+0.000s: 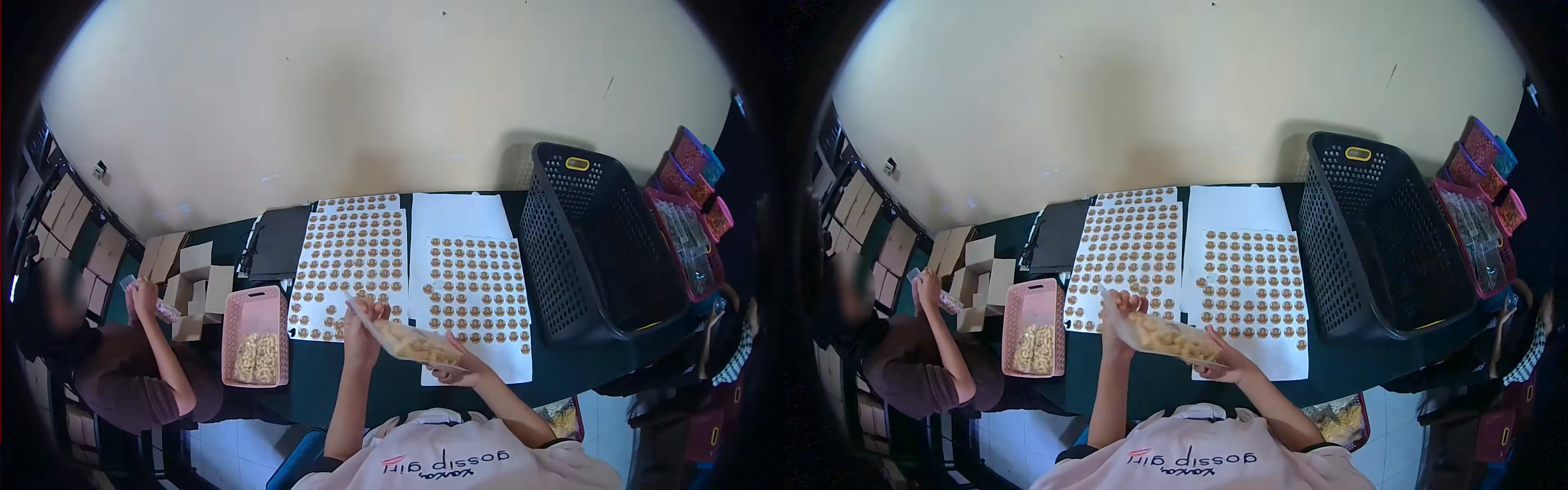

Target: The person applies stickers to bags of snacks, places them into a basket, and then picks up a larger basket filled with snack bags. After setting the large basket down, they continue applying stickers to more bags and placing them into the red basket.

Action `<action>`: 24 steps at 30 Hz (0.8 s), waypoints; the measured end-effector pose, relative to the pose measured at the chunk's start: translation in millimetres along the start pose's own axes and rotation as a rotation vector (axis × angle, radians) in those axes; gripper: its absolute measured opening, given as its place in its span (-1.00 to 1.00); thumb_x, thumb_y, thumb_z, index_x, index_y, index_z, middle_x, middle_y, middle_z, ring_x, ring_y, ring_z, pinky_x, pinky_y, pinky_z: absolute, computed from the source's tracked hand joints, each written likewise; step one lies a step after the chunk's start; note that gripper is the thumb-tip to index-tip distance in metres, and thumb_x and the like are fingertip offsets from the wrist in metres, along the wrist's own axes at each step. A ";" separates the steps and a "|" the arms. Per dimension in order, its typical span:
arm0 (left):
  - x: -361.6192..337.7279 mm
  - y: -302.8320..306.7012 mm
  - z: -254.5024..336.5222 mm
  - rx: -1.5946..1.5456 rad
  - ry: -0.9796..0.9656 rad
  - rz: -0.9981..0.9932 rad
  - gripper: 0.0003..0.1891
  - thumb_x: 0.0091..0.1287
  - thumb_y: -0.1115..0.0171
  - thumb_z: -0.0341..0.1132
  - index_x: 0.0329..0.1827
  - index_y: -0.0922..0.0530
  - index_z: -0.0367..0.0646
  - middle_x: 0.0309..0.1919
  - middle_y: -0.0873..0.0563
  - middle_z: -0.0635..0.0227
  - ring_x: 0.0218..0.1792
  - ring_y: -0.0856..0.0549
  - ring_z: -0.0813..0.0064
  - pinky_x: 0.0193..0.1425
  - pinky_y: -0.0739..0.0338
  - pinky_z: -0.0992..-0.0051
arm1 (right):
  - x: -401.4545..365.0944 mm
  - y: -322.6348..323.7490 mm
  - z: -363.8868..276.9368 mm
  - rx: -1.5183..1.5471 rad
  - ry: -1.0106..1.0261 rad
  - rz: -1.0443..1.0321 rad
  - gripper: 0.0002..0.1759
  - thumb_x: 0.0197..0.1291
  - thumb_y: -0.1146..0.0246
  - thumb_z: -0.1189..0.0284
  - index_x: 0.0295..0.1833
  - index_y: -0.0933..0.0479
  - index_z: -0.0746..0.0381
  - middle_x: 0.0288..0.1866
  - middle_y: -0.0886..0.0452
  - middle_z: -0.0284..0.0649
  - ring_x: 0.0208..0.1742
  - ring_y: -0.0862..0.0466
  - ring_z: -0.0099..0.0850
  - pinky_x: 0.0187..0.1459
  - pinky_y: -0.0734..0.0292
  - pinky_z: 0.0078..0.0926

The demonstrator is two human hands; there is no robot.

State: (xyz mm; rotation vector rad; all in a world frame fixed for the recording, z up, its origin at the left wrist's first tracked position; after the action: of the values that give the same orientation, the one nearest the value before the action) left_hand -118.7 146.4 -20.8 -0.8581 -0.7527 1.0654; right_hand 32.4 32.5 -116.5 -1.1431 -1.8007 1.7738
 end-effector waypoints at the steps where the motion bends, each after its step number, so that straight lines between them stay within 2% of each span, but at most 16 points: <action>1: 8.7 5.0 -0.7 -0.146 -0.008 -0.228 -0.80 0.34 0.01 -0.23 -0.17 -0.44 -0.17 -0.23 -0.53 0.32 -0.07 -0.49 0.41 0.16 -0.30 0.34 | -1.9 -3.6 -5.7 -0.054 0.013 -0.171 -0.36 0.17 0.03 -0.10 0.17 -0.29 0.17 -0.11 -0.53 -0.20 -0.30 -0.56 -0.44 -0.38 -0.55 -0.63; 2: 10.7 17.8 -5.3 -0.145 -0.007 -0.228 -0.80 0.34 0.01 -0.23 -0.17 -0.44 -0.17 -0.23 -0.53 0.32 -0.07 -0.49 0.41 0.16 -0.30 0.34 | -4.6 -1.1 -7.7 -0.054 0.014 -0.173 -0.36 0.17 0.03 -0.10 0.17 -0.29 0.17 -0.11 -0.53 -0.20 -0.30 -0.56 -0.44 -0.38 -0.55 -0.63; 4: 5.9 9.4 1.4 1.399 -0.505 -0.188 -0.61 0.32 0.02 -0.03 0.03 -0.39 -0.13 -0.13 -0.44 0.38 0.01 -0.43 0.46 0.13 -0.31 0.34 | -19.4 -29.0 -25.9 -0.298 0.270 0.288 -0.44 0.22 0.01 0.03 0.18 -0.27 0.19 0.01 -0.49 -0.21 -0.05 -0.55 -0.42 -0.08 -0.52 -0.48; 5: 3.3 22.0 -6.0 0.787 0.002 0.014 -0.49 0.35 0.09 -0.01 0.24 -0.22 -0.12 0.10 -0.32 0.32 0.12 -0.36 0.40 0.17 -0.29 0.37 | -22.8 -23.1 -34.1 -0.272 0.298 0.212 -0.50 0.24 -0.04 0.22 0.21 -0.22 0.23 0.11 -0.43 -0.17 0.13 -0.46 -0.34 0.13 -0.38 -0.34; 6: -1.1 24.8 -9.3 0.786 0.003 0.014 -0.49 0.35 0.09 -0.01 0.24 -0.22 -0.12 0.10 -0.32 0.32 0.12 -0.36 0.40 0.17 -0.29 0.37 | -22.8 -24.6 -35.2 -0.272 0.298 0.213 -0.50 0.24 -0.04 0.22 0.21 -0.22 0.23 0.11 -0.43 -0.17 0.13 -0.46 -0.34 0.13 -0.38 -0.34; 8: -14.4 36.5 -30.3 0.243 0.313 0.086 -0.42 0.33 0.09 0.02 0.29 -0.12 -0.14 0.21 -0.27 0.19 0.25 -0.26 0.34 0.26 -0.24 0.26 | -25.4 -35.6 -43.0 -0.403 0.507 0.147 -0.51 0.22 -0.09 0.35 0.22 -0.18 0.27 0.15 -0.39 -0.12 0.13 -0.45 -0.30 0.12 -0.40 -0.29; 9: -23.9 24.8 -34.5 0.216 0.364 0.105 -0.51 0.39 0.20 -0.08 0.27 -0.16 -0.19 0.17 -0.32 0.32 0.17 -0.37 0.36 0.17 -0.35 0.38 | -24.0 -37.4 -42.0 -0.289 0.474 0.151 -0.45 0.14 -0.15 0.51 0.23 -0.13 0.27 0.15 -0.36 -0.11 0.13 -0.44 -0.28 0.12 -0.41 -0.28; 12: -35.3 40.2 -68.3 0.426 0.507 0.026 -0.51 0.37 0.12 -0.09 0.26 -0.16 -0.19 0.14 -0.36 0.31 0.13 -0.43 0.40 0.06 -0.45 0.38 | -17.5 -40.2 -33.0 -0.483 0.574 0.271 -0.37 0.07 -0.22 0.57 0.23 -0.08 0.27 0.15 -0.33 -0.15 0.12 -0.44 -0.32 0.11 -0.41 -0.33; 13: -42.0 33.9 -63.6 0.674 0.308 -0.046 -0.51 0.33 -0.01 -0.19 0.25 -0.17 -0.20 0.10 -0.42 0.28 0.06 -0.49 0.46 0.01 -0.48 0.42 | -15.6 -42.4 -31.0 -0.551 0.557 0.345 -0.29 0.01 -0.26 0.61 0.24 -0.04 0.28 0.15 -0.31 -0.16 0.12 -0.43 -0.35 0.11 -0.40 -0.36; 14: -43.2 33.5 -60.8 0.673 0.307 -0.035 -0.51 0.33 -0.01 -0.19 0.25 -0.17 -0.20 0.10 -0.42 0.28 0.06 -0.49 0.46 0.01 -0.48 0.42 | -13.4 -40.0 -31.0 -0.551 0.546 0.345 -0.29 0.01 -0.26 0.61 0.24 -0.04 0.28 0.15 -0.31 -0.16 0.12 -0.43 -0.35 0.11 -0.40 -0.36; 16: -39.3 34.2 -55.7 0.622 0.392 0.082 -0.45 0.26 -0.14 -0.23 0.25 -0.18 -0.20 0.07 -0.46 0.32 0.04 -0.49 0.54 0.06 -0.42 0.53 | -9.2 -51.8 -34.3 -0.901 0.597 0.263 -0.27 0.01 -0.27 0.59 0.25 -0.02 0.30 0.15 -0.30 -0.14 0.13 -0.42 -0.37 0.08 -0.42 -0.39; 18: -40.0 30.2 -46.6 0.580 0.394 0.114 -0.45 0.26 -0.14 -0.21 0.24 -0.19 -0.21 0.02 -0.49 0.34 -0.02 -0.52 0.59 0.01 -0.44 0.57 | -13.1 -61.6 -37.7 -0.916 0.592 0.285 -0.27 -0.01 -0.28 0.62 0.24 -0.04 0.32 0.12 -0.34 -0.12 0.09 -0.45 -0.37 0.03 -0.46 -0.44; 20: -41.6 25.7 -42.9 0.592 0.446 0.064 -0.46 0.27 -0.13 -0.22 0.25 -0.18 -0.21 0.01 -0.50 0.34 -0.02 -0.52 0.59 0.00 -0.44 0.56 | -13.9 -68.1 -41.7 -0.980 0.636 0.320 -0.32 -0.04 -0.29 0.64 0.20 -0.12 0.36 0.08 -0.38 -0.12 0.04 -0.50 -0.37 -0.01 -0.49 -0.48; 21: -41.7 23.4 -42.3 0.590 0.437 0.051 -0.47 0.28 -0.11 -0.24 0.25 -0.16 -0.21 0.01 -0.50 0.32 0.01 -0.51 0.56 0.01 -0.44 0.57 | -11.9 -63.6 -41.6 -1.024 0.687 0.355 -0.47 0.00 -0.23 0.67 0.12 -0.23 0.40 -0.07 -0.50 -0.11 -0.12 -0.59 -0.37 -0.12 -0.56 -0.51; 22: -42.6 23.0 -43.3 0.589 0.436 0.054 -0.47 0.28 -0.11 -0.24 0.25 -0.16 -0.21 0.01 -0.50 0.32 0.01 -0.51 0.56 0.01 -0.44 0.57 | -9.3 -60.3 -39.9 -1.025 0.684 0.354 -0.47 0.00 -0.23 0.67 0.12 -0.23 0.40 -0.07 -0.50 -0.11 -0.12 -0.59 -0.37 -0.12 -0.56 -0.51; 24: -45.5 20.8 -47.7 0.544 0.419 0.014 -0.44 0.29 -0.10 -0.28 0.29 -0.11 -0.19 -0.04 -0.50 0.34 -0.12 -0.53 0.62 -0.12 -0.45 0.65 | -7.8 -55.0 -40.0 -1.035 0.803 0.467 -0.61 0.09 -0.17 0.61 0.06 -0.31 0.40 -0.26 -0.56 -0.14 -0.31 -0.62 -0.42 -0.27 -0.59 -0.54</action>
State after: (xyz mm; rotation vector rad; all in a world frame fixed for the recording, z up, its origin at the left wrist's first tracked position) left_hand -100.7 97.7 -66.5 -0.5828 -0.0903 0.9904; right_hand 51.0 59.4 -56.3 -2.3414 -1.9364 0.2072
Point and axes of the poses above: each hand's wrist, its own x-axis towards the middle knuckle, its own y-axis out of the back of the hand, z = x × y, the point moved 4 cm from there along x, towards the middle knuckle
